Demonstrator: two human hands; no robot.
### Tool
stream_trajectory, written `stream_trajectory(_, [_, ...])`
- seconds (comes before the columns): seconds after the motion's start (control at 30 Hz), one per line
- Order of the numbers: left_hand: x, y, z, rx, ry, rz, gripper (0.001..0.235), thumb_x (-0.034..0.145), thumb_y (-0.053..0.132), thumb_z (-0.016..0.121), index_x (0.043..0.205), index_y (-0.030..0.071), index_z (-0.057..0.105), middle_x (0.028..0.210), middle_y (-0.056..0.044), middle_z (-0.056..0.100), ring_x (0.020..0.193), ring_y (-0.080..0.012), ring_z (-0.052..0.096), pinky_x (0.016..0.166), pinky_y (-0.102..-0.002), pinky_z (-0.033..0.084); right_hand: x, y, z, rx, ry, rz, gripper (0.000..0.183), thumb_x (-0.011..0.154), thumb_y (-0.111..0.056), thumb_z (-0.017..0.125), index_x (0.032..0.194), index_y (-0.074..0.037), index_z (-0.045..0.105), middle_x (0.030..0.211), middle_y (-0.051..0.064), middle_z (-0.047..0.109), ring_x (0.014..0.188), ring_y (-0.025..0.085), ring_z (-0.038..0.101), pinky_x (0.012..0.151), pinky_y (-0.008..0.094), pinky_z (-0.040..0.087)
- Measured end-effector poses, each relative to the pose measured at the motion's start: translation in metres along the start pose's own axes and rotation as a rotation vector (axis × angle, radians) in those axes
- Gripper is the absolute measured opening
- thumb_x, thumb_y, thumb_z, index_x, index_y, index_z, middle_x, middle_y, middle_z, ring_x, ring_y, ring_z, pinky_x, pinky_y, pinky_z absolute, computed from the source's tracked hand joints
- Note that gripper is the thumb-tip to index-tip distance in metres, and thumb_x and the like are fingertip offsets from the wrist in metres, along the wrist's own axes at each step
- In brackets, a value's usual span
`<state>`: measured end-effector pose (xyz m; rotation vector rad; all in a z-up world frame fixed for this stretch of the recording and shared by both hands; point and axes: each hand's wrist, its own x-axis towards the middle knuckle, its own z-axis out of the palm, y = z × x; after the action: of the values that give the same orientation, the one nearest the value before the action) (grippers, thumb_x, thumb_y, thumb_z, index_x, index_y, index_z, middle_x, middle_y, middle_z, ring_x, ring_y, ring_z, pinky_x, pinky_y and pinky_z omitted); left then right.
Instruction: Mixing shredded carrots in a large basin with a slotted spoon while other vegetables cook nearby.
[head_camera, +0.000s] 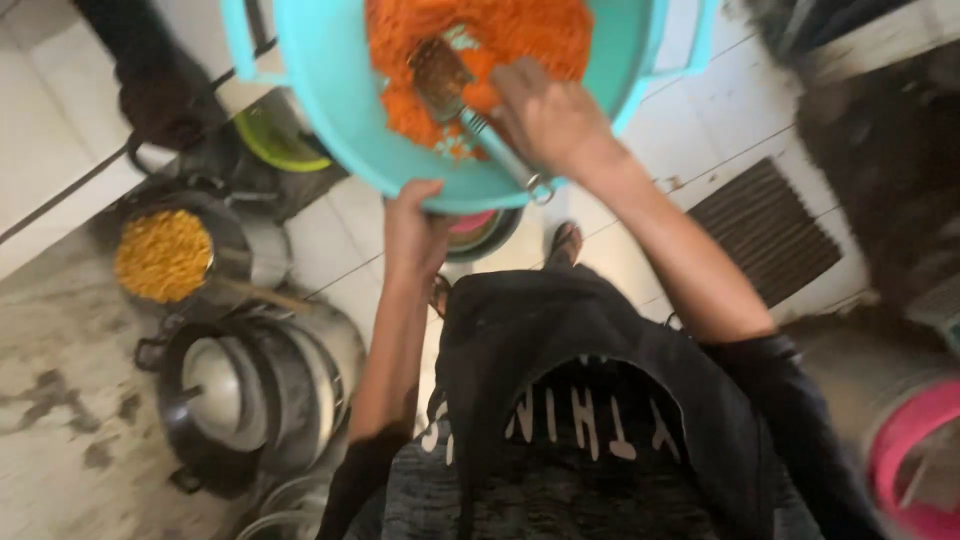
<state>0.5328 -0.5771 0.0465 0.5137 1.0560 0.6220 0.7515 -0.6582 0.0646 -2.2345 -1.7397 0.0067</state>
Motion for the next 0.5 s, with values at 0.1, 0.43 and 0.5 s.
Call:
stream_trajectory(0.1, [-0.024, -0.013, 0.033, -0.062, 0.035, 0.024, 0.045, 0.072, 0.002, 0.076, 0.115, 0.007, 0.064, 0.094, -0.008, 0.06, 0.074, -0.0289, 0.072, 0.066, -0.045, 0.067, -0.01, 0.024, -0.024, 0.031, 0.005, -0.027, 0.037, 0.1, -0.033, 0.067, 0.134, -0.017, 0.062, 0.113, 0.01, 0.064, 0.082, 0.038, 0.076, 0.066, 0.051, 0.062])
stream_trajectory(0.43, [0.018, -0.104, -0.007, -0.15, 0.19, -0.01, 0.034, 0.08, 0.002, 0.067, 0.112, -0.009, 0.059, 0.097, -0.027, 0.07, 0.072, -0.0421, 0.076, 0.064, -0.056, 0.065, -0.005, 0.067, 0.051, 0.195, -0.379, -0.216, 0.039, 0.102, -0.029, 0.056, 0.136, -0.009, 0.054, 0.121, 0.017, 0.059, 0.077, 0.049, 0.074, 0.069, 0.058, 0.062])
stream_trajectory(0.5, [0.037, -0.105, -0.007, -0.186, 0.225, 0.015, 0.035, 0.081, 0.002, 0.067, 0.112, -0.01, 0.058, 0.098, -0.028, 0.07, 0.072, -0.0432, 0.076, 0.064, -0.057, 0.065, 0.022, 0.069, 0.06, 0.204, -0.424, -0.253, 0.039, 0.103, -0.032, 0.054, 0.136, -0.011, 0.054, 0.123, 0.016, 0.059, 0.078, 0.049, 0.073, 0.07, 0.058, 0.062])
